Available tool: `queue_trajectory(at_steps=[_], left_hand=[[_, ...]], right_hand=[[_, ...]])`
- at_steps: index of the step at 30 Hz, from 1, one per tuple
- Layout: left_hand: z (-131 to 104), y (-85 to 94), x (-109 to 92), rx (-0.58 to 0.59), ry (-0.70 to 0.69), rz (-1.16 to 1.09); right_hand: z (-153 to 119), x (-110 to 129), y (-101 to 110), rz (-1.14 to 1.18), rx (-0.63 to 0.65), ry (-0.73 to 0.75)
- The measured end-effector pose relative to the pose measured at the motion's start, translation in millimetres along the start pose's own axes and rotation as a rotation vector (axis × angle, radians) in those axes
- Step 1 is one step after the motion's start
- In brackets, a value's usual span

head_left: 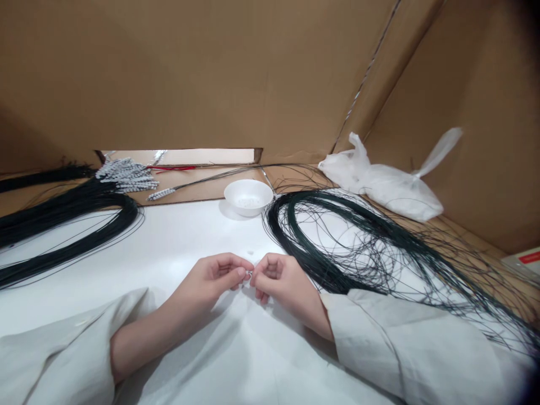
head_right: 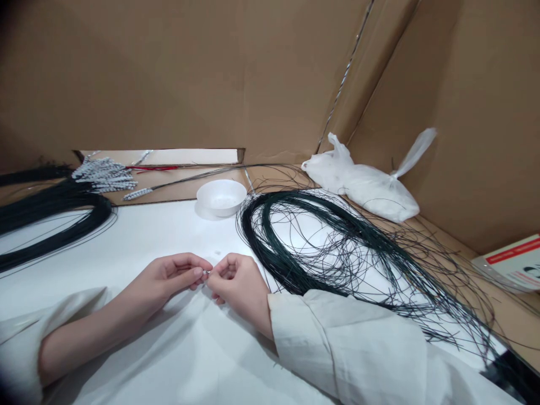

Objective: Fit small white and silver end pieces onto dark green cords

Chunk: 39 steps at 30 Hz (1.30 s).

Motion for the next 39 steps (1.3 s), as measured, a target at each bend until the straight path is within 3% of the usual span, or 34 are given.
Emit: queue_trajectory(at_steps=[14, 30, 39], left_hand=[[-1.3, -1.1, -4.6, -0.050, -0.045, -0.024], [-2.7, -1.9, -7.4, -0.007, -0.101, 0.062], [-1.3, -0.1, -3.0, -0.021, -0.092, 0.028]], right_hand=[[3.2, -4.5, -2.2, 0.015, 0.067, 0.042], [4.3, -6.6, -4.7, 0.017, 0.101, 0.062], [5.2, -9.2, -6.1, -0.111, 0.120, 0.113]])
Point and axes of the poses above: each hand's wrist, its own z-axis towards the middle knuckle, its own y-axis out of the back of the hand, x = y × z, the point moved 4 cm from there along z, towards the middle knuckle, and after that the axes turned 11 degrees about -z, right-handed, at the moved point
